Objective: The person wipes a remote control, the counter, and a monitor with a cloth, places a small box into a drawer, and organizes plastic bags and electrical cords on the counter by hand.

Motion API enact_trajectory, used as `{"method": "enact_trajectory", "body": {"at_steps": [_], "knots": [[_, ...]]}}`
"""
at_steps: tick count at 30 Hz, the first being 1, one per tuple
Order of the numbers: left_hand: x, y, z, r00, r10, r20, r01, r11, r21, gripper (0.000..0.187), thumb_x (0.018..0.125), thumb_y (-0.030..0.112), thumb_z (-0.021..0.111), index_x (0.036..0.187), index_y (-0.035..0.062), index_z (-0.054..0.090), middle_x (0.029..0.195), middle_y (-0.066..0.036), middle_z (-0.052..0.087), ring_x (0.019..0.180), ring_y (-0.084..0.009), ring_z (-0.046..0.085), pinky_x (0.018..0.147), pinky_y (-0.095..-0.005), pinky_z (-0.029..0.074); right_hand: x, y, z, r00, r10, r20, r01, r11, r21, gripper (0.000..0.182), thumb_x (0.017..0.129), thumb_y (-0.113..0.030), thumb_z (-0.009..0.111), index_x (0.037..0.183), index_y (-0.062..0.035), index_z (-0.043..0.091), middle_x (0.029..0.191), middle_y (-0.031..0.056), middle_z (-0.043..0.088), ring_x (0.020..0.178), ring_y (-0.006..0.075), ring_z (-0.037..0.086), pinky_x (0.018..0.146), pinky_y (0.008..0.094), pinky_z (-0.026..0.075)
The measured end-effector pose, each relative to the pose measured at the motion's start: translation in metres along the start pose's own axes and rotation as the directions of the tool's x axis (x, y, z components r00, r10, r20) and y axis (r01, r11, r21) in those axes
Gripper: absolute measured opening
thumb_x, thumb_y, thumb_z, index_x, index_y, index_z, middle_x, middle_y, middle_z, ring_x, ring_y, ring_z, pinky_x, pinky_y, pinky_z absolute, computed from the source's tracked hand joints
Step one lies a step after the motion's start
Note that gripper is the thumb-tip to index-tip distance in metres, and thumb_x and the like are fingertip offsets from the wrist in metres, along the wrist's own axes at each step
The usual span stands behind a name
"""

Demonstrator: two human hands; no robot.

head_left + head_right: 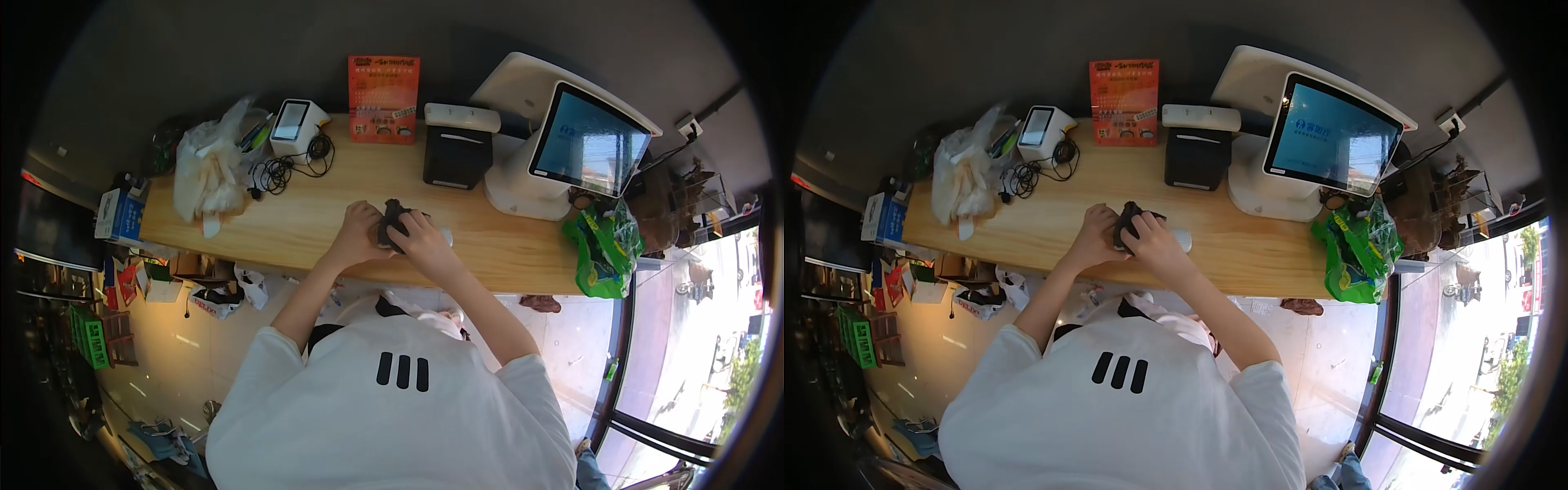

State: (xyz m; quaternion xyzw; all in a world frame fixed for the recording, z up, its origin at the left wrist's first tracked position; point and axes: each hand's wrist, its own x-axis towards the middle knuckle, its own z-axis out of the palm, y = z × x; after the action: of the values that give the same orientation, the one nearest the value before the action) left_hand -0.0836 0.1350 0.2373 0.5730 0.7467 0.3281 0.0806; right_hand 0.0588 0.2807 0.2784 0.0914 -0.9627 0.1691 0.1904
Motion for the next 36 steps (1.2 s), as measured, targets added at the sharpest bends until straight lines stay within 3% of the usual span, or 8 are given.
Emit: {"method": "enact_trajectory", "body": {"at_steps": [6, 14, 17, 22, 24, 28, 30, 36], "knots": [[0.009, 0.01, 0.003, 0.98, 0.109, -0.164, -0.121, 0.99, -0.065, 0.048, 0.059, 0.038, 0.084, 0.088, 0.0053, 0.065, 0.084, -0.007, 0.06, 0.097, -0.0274, 0.052, 0.105, -0.0453, 0.028, -0.006, 0.02, -0.029, 0.992, 0.064, -0.106, -0.088, 0.969, -0.233, 0.027, 0.071, -0.009, 0.061, 0.098, -0.0081, 0.061, 0.095, 0.0107, 0.053, 0.094, 0.0278, 0.052, 0.078, 0.0386, 0.047], [0.006, 0.011, -0.002, 0.98, 0.173, -0.103, -0.168, 0.984, 0.053, 0.05, 0.057, 0.038, 0.084, 0.091, 0.0073, 0.065, 0.089, -0.007, 0.06, 0.098, -0.0268, 0.053, 0.106, -0.0484, 0.027, -0.043, 0.056, -0.022, 0.987, 0.157, -0.032, -0.16, 0.976, -0.149, 0.027, 0.071, -0.004, 0.062, 0.098, -0.0091, 0.066, 0.097, 0.011, 0.055, 0.099, 0.0283, 0.052, 0.081, 0.0394, 0.047], [0.005, 0.011, -0.001, 0.975, 0.194, -0.113, -0.188, 0.98, 0.058, 0.049, 0.058, 0.038, 0.084, 0.091, 0.008, 0.065, 0.09, -0.007, 0.06, 0.097, -0.0259, 0.052, 0.106, -0.0492, 0.027, -0.055, 0.067, -0.034, 0.922, 0.384, 0.06, -0.376, 0.921, -0.105, 0.031, 0.068, -0.001, 0.067, 0.098, -0.0097, 0.068, 0.097, 0.0112, 0.056, 0.099, 0.03, 0.052, 0.081, 0.04, 0.047], [0.005, 0.013, -0.001, 0.968, 0.207, -0.145, -0.199, 0.977, 0.072, 0.046, 0.059, 0.037, 0.084, 0.089, 0.0083, 0.065, 0.09, -0.006, 0.06, 0.096, -0.0245, 0.052, 0.106, -0.0489, 0.027, -0.041, 0.053, -0.029, 0.963, 0.264, -0.06, -0.268, 0.96, -0.084, 0.034, 0.068, -0.003, 0.069, 0.102, -0.0108, 0.068, 0.097, 0.0116, 0.055, 0.099, 0.0294, 0.052, 0.083, 0.0406, 0.046], [0.007, 0.014, -0.006, 0.976, 0.154, -0.152, -0.146, 0.987, 0.06, 0.043, 0.061, 0.036, 0.083, 0.088, 0.0077, 0.065, 0.085, -0.006, 0.061, 0.092, -0.0251, 0.054, 0.105, -0.0474, 0.029, -0.054, 0.065, -0.03, 0.915, 0.402, 0.046, -0.385, 0.899, -0.207, 0.039, 0.068, -0.001, 0.068, 0.106, -0.0085, 0.066, 0.1, 0.0143, 0.055, 0.1, 0.0326, 0.051, 0.086, 0.0417, 0.046], [0.003, 0.008, -0.001, 0.975, 0.022, -0.221, -0.026, 1.0, -0.017, 0.04, 0.063, 0.036, 0.082, 0.085, 0.0068, 0.066, 0.079, -0.007, 0.063, 0.085, -0.0254, 0.057, 0.1, -0.0445, 0.033, -0.064, 0.058, -0.046, 0.885, 0.451, -0.114, -0.465, 0.865, -0.19, 0.043, 0.065, -0.001, 0.068, 0.107, -0.0076, 0.064, 0.095, 0.0137, 0.053, 0.094, 0.0327, 0.051, 0.082, 0.043, 0.044], [0.004, 0.01, 0.0, 0.952, -0.211, -0.222, 0.187, 0.974, -0.126, 0.039, 0.065, 0.037, 0.081, 0.081, 0.0042, 0.068, 0.074, -0.009, 0.065, 0.077, -0.0254, 0.059, 0.089, -0.0397, 0.04, -0.051, 0.031, -0.048, 0.882, 0.442, -0.162, -0.464, 0.874, -0.142, 0.044, 0.064, -0.001, 0.068, 0.107, -0.0067, 0.063, 0.095, 0.0138, 0.052, 0.093, 0.0327, 0.051, 0.081, 0.0431, 0.044], [0.01, 0.03, -0.003, 0.908, -0.39, -0.154, 0.348, 0.906, -0.243, 0.041, 0.068, 0.038, 0.08, 0.075, -0.0002, 0.068, 0.07, -0.012, 0.064, 0.071, -0.0248, 0.06, 0.067, -0.0343, 0.047, -0.037, 0.008, -0.001, 0.89, 0.377, -0.257, -0.421, 0.895, -0.145, 0.05, 0.061, -0.001, 0.07, 0.111, -0.0037, 0.06, 0.095, 0.0151, 0.05, 0.091, 0.0332, 0.05, 0.079, 0.0433, 0.044]]}}
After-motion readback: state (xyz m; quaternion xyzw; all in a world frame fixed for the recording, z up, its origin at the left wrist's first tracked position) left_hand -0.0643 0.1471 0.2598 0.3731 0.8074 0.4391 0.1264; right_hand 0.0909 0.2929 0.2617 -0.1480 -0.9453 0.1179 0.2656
